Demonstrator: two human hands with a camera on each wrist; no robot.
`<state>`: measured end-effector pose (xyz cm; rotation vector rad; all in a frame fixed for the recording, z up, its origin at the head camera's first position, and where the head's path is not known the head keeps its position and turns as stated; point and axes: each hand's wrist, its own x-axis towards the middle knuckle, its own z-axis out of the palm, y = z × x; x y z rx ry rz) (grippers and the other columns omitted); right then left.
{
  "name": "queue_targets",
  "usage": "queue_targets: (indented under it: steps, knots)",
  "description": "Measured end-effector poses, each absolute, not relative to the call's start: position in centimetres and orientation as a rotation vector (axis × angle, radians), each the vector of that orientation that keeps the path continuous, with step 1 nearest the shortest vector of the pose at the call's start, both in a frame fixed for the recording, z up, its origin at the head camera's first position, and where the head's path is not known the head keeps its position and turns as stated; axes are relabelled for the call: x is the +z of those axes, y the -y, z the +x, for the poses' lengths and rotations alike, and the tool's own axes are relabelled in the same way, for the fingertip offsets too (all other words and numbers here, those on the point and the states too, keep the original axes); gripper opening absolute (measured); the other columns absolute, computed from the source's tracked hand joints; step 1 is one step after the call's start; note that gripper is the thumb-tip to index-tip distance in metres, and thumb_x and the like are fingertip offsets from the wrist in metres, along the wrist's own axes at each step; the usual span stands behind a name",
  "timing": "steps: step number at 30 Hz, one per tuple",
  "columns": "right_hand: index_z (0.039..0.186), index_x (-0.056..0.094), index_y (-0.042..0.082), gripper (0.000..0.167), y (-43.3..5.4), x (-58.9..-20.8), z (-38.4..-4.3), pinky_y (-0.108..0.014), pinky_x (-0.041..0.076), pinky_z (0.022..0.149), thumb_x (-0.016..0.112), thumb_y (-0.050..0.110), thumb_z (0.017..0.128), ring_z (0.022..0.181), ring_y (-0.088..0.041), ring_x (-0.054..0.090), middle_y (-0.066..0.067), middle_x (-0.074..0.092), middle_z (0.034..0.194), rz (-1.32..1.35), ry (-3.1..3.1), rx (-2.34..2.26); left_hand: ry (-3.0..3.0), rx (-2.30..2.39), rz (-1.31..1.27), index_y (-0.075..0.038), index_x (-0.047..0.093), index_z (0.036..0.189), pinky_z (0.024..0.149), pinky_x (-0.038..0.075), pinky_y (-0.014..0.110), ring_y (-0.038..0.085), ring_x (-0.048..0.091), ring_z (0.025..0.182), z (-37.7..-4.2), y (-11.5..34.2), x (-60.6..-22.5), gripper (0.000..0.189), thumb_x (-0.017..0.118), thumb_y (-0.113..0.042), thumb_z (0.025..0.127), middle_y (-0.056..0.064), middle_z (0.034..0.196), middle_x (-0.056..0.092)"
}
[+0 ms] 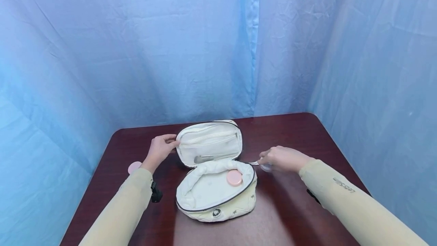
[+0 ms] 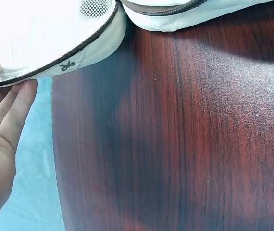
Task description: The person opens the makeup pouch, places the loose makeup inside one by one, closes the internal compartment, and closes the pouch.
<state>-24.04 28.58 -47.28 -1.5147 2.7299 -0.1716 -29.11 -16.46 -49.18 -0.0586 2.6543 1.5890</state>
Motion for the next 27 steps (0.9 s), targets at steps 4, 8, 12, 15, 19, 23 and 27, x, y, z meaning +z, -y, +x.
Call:
queue_targets:
  steps: [4, 8, 12, 15, 19, 23, 27]
  knots:
    - [0.116, 0.079, 0.02, 0.035, -27.3, -46.4, -23.9, -0.037, 0.062, 0.076, 0.08, 0.005, 0.085, 0.091, -0.019, 0.075, -0.01, 0.075, 0.116, -1.557, -2.718, -0.194, -2.655, 1.594, -0.058, 0.001, 0.065, 0.134, 0.087, 0.06, 0.049, 0.031, 0.074, 0.099, -29.1, 16.4, -49.1, 0.039, 0.071, -0.012, 0.097, 0.022, 0.119, 0.072]
    - [0.116, 0.079, 0.018, 0.036, -26.0, -45.7, -23.8, -0.037, 0.062, 0.077, 0.081, 0.005, 0.083, 0.091, -0.021, 0.076, -0.01, 0.075, 0.117, -1.596, -2.693, -0.171, -2.66, 1.592, -0.053, 0.001, 0.065, 0.133, 0.086, 0.061, 0.048, 0.03, 0.074, 0.099, -29.1, 16.4, -49.1, 0.039, 0.071, -0.012, 0.097, 0.022, 0.119, 0.072]
    - [0.111, 0.079, 0.017, 0.034, -24.7, -45.3, -23.8, -0.033, 0.061, 0.071, 0.081, 0.001, 0.081, 0.082, -0.019, 0.075, -0.01, 0.075, 0.115, -1.673, -2.671, -0.164, -2.662, 1.593, -0.059, 0.001, 0.066, 0.133, 0.083, 0.062, 0.044, 0.03, 0.074, 0.099, -29.1, 16.4, -49.1, 0.039, 0.071, -0.012, 0.097, 0.022, 0.119, 0.072]
    - [0.108, 0.078, 0.018, 0.034, -23.6, -45.1, -23.8, -0.03, 0.059, 0.068, 0.08, -0.001, 0.08, 0.078, -0.017, 0.074, -0.009, 0.076, 0.114, -1.7, -2.653, -0.167, -2.666, 1.592, -0.059, 0.001, 0.065, 0.133, 0.083, 0.062, 0.044, 0.03, 0.074, 0.098, -29.1, 16.5, -49.2, 0.039, 0.071, -0.012, 0.097, 0.022, 0.119, 0.072]
    - [0.108, 0.077, 0.019, 0.035, -22.3, -44.9, -23.8, -0.03, 0.059, 0.067, 0.08, -0.001, 0.079, 0.081, -0.018, 0.074, -0.008, 0.075, 0.114, -1.682, -2.628, -0.137, -2.663, 1.59, -0.05, 0.001, 0.065, 0.134, 0.086, 0.061, 0.047, 0.03, 0.074, 0.098, -29.1, 16.5, -49.2, 0.039, 0.071, -0.012, 0.097, 0.022, 0.119, 0.072]
    - [0.11, 0.076, 0.021, 0.039, -21.1, -44.8, -23.9, -0.029, 0.058, 0.068, 0.08, -0.001, 0.078, 0.085, -0.018, 0.074, -0.008, 0.075, 0.117, -1.678, -2.604, -0.111, -2.652, 1.596, -0.056, 0.001, 0.065, 0.133, 0.087, 0.06, 0.049, 0.03, 0.074, 0.099, -29.1, 16.5, -49.3, 0.039, 0.071, -0.013, 0.097, 0.021, 0.119, 0.072]
    - [0.111, 0.077, 0.021, 0.042, -20.2, -44.6, -24.1, -0.025, 0.057, 0.067, 0.085, 0.002, 0.075, 0.081, -0.014, 0.072, -0.004, 0.075, 0.113, -1.766, -2.582, -0.079, -2.657, 1.597, -0.058, 0.001, 0.065, 0.133, 0.087, 0.06, 0.049, 0.03, 0.074, 0.1, -29.1, 16.5, -49.3, 0.039, 0.071, -0.012, 0.097, 0.022, 0.119, 0.072]
